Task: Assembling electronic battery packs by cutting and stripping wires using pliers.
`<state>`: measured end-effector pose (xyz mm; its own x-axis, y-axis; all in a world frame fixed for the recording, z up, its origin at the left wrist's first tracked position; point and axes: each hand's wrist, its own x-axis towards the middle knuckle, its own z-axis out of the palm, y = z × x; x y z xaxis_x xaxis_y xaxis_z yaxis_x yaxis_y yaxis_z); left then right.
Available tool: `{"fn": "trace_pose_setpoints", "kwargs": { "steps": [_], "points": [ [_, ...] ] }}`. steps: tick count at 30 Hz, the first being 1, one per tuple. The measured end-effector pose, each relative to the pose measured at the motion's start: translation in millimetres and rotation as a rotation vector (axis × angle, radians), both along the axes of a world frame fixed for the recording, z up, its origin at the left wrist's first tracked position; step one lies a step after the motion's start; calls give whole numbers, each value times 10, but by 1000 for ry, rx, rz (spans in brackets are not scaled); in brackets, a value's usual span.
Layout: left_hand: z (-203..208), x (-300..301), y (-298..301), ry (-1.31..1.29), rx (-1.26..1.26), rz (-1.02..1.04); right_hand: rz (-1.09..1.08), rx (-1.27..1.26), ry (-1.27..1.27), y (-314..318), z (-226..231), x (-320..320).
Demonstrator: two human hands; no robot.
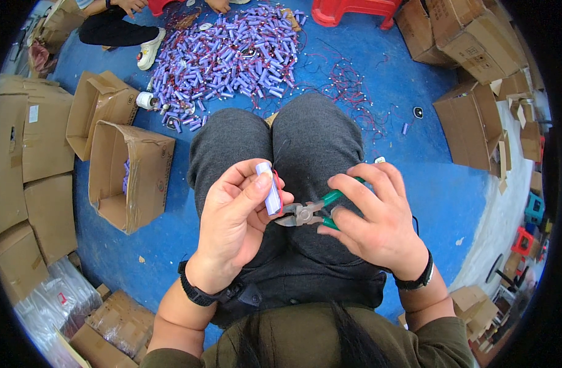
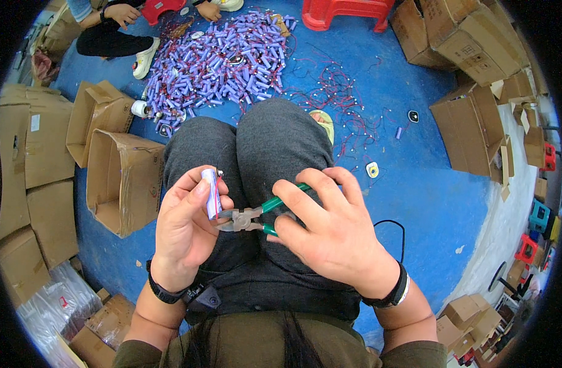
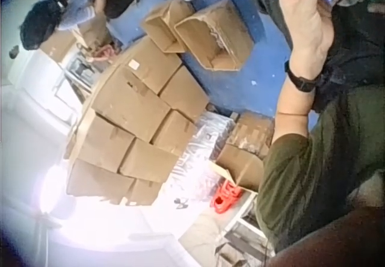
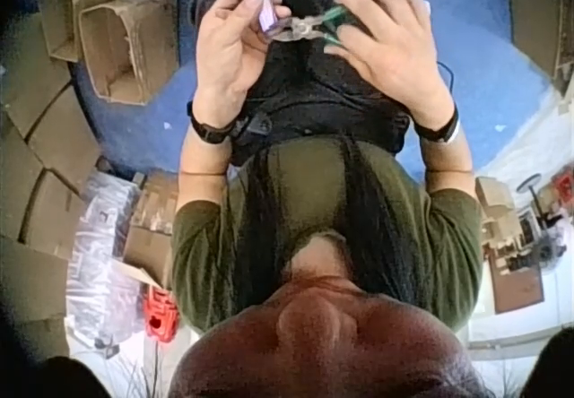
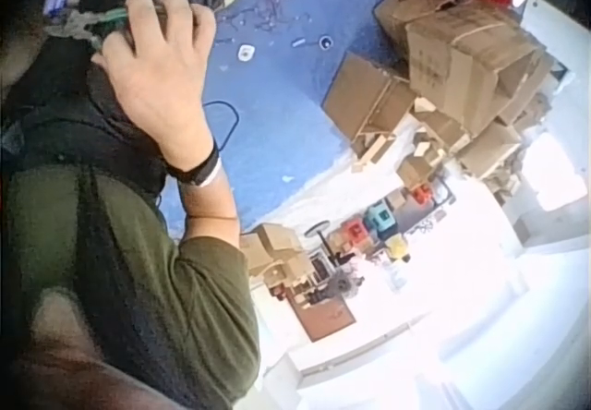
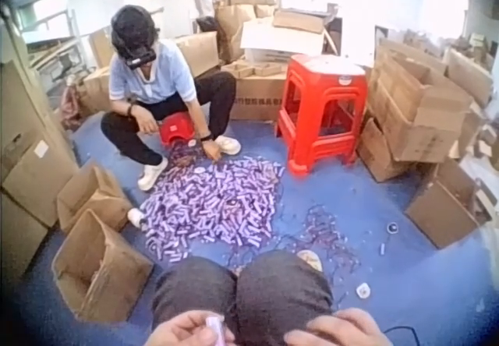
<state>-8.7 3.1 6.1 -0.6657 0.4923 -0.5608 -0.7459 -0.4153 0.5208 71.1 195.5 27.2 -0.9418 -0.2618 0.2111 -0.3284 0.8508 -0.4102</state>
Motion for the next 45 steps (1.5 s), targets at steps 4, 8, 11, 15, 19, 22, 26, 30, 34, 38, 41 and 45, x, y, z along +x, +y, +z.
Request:
{"fn": "trace_pose_setpoints", "kwargs": {
  "steps": [4, 8, 11, 15, 19, 22, 26, 30, 34, 38, 41, 45],
  "points": [
    [100, 91, -8, -97, 54, 23, -71, 134, 259, 17, -107, 48],
    [151, 109, -35, 487, -173, -26, -55, -234, 33, 6, -85, 14],
    [186, -14, -124, 1104, -435, -337, -31, -308, -53, 40, -93, 30],
    [210, -58, -99, 1440, -620, -320, -24, -321, -80, 56, -27, 13],
    [234, -30, -99, 1456, -618, -312, -2, -255, 17, 66, 43, -28],
    [270, -10, -93, 1475, -645, -311, -5, -163, 66, 76, 68, -32],
    [312, 72, -65, 1423, -807, -294, -60, -78, 120, 46, 4, -14],
    [258, 91, -2, 1280, -973, -315, -176, 156, 179, -66, -46, -5],
    [244, -20, 76, 1315, -1138, -485, -362, 185, 268, -40, -134, -15],
    [-122, -88, -247, 1168, -1077, -372, -582, 86, 417, 308, -51, -161],
    [-131, -211, -732, 815, -939, 50, -646, 242, 318, 736, -92, -298],
    [-279, -840, -1645, 768, -989, 352, -589, 696, -302, 1545, -444, -166]
  ]
}}
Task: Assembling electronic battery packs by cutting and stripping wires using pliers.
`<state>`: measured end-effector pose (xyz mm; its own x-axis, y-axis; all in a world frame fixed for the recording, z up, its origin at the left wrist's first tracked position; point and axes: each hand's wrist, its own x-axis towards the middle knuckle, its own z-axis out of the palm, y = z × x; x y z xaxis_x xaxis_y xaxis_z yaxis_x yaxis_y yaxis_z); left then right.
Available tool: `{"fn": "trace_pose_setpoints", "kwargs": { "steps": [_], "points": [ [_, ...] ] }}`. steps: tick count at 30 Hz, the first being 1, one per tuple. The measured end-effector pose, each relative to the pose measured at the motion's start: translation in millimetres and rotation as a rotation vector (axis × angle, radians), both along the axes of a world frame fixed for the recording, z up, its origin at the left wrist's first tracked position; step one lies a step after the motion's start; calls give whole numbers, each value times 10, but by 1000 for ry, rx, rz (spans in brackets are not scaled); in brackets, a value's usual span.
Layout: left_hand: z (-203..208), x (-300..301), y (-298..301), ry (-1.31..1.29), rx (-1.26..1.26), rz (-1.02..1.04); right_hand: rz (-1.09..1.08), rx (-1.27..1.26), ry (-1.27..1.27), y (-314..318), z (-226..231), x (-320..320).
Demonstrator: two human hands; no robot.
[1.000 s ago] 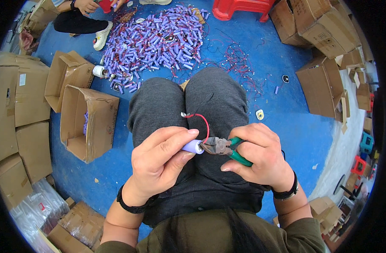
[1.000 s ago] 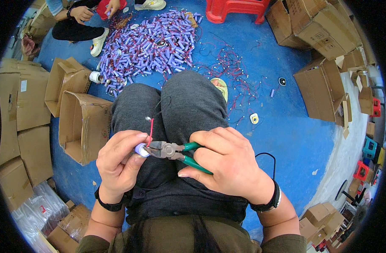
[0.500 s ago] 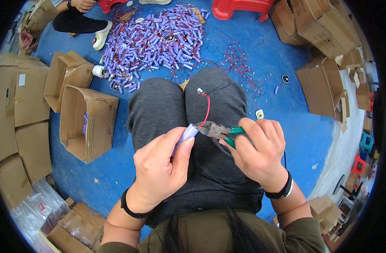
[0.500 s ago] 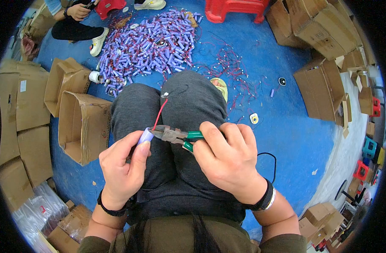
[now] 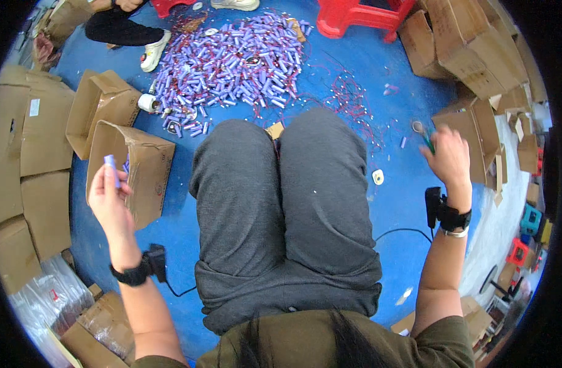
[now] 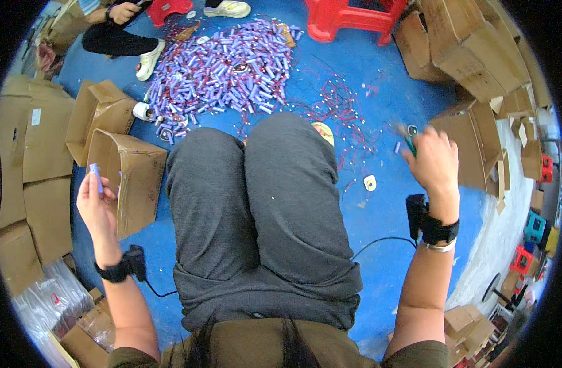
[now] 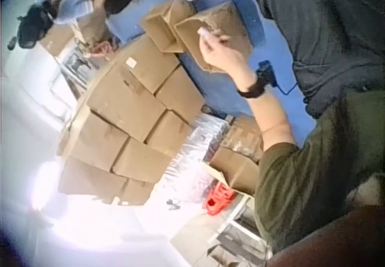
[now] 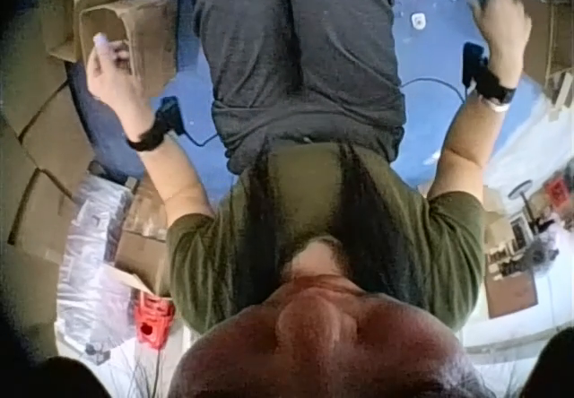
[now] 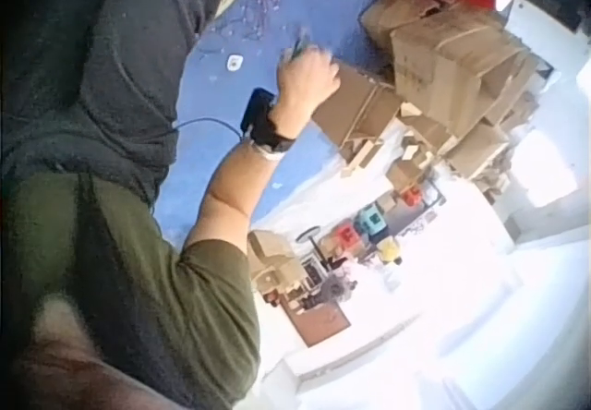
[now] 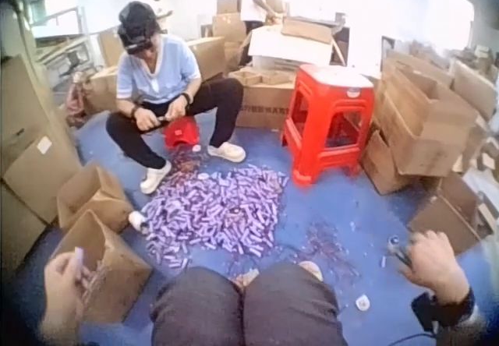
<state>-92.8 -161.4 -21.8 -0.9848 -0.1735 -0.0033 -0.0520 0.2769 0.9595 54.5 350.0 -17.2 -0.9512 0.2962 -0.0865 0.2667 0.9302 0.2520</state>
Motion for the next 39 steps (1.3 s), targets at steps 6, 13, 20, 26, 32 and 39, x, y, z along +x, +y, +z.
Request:
{"fn": "trace_pose_setpoints", "kwargs": {
  "steps": [6, 13, 20, 26, 32, 39],
  "points": [
    [-651, -670, -1871, -295, 472, 459, -214, -399, -177, 80, -342, 463],
    [-1046, -905, -2527, -585, 182, 583, -252, -416, -180, 58, -378, 410],
    [-1201, -882, -659, -529, 90, -139, -185, -447, -104, 202, -636, -3],
    [-2199, -1287, -132, -644, -546, -548, -80, -473, -183, 259, -948, -858],
    [-3223, -1532, -128, -517, -918, -697, 158, -477, -164, 284, -1380, -1770],
    [-3786, -1654, 357, -505, -1001, -555, 433, -578, -302, -278, -2061, -2726]
  ]
}}
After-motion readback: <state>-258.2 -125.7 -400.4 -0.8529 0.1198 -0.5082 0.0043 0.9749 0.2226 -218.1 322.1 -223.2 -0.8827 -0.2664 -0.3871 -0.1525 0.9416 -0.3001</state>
